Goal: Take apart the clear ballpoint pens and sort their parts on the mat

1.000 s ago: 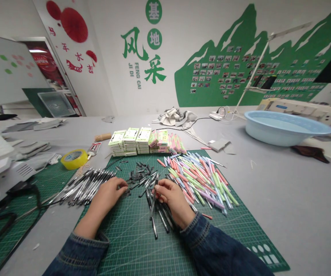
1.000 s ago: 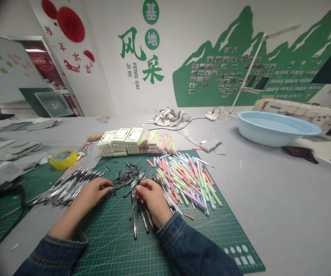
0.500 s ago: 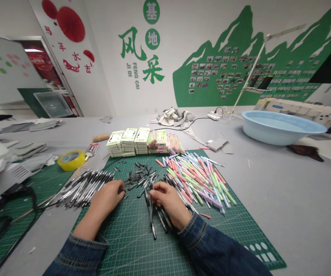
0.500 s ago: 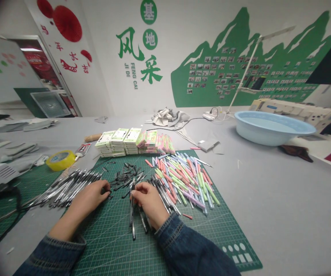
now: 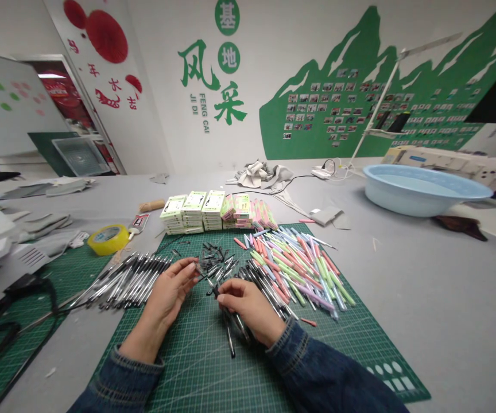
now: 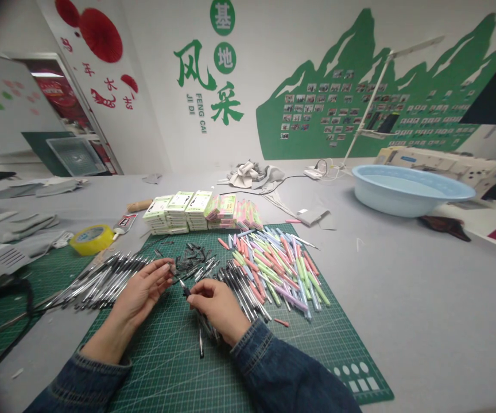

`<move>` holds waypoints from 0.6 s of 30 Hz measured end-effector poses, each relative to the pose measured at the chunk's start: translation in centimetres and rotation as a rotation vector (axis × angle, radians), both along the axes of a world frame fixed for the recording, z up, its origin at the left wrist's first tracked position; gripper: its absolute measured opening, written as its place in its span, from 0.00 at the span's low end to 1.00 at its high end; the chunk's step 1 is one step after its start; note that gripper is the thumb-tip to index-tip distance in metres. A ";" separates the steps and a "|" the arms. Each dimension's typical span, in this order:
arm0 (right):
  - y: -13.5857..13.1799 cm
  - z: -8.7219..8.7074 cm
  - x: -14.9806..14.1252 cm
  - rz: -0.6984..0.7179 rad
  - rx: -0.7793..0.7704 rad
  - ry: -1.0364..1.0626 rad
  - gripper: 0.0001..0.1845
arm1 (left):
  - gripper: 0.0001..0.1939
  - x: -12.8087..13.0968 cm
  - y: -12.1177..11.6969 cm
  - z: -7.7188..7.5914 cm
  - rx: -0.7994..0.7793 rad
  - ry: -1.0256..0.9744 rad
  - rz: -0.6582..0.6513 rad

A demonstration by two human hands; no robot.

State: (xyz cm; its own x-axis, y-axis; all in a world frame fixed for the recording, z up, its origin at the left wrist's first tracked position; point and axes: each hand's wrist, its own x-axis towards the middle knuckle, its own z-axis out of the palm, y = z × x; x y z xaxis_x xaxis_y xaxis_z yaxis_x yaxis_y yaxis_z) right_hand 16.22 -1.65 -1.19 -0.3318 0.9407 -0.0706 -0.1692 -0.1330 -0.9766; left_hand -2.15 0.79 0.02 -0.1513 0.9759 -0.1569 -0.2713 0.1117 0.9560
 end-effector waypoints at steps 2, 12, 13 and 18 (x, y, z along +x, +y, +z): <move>0.0 0.1 0.0 0.001 0.003 0.003 0.08 | 0.18 0.1 -0.1 0.0 -0.010 -0.022 -0.016; 0.1 -0.1 0.0 -0.013 -0.006 0.025 0.06 | 0.14 1.0 -0.8 0.2 0.067 0.085 -0.134; 0.1 -0.2 0.0 -0.015 -0.002 0.022 0.05 | 0.14 1.1 -0.8 0.1 0.071 0.095 -0.151; 0.0 0.0 0.0 -0.020 0.013 0.003 0.02 | 0.10 1.6 -1.0 -0.3 0.086 0.120 -0.212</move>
State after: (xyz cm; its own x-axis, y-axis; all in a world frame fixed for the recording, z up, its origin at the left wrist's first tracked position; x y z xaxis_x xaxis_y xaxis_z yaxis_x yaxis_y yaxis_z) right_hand 16.27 -1.67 -1.20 -0.3132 0.9480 -0.0570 -0.1749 -0.1166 -0.9776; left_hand -0.60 -0.24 -0.29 0.0457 0.9968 -0.0657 -0.1347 0.0713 0.9883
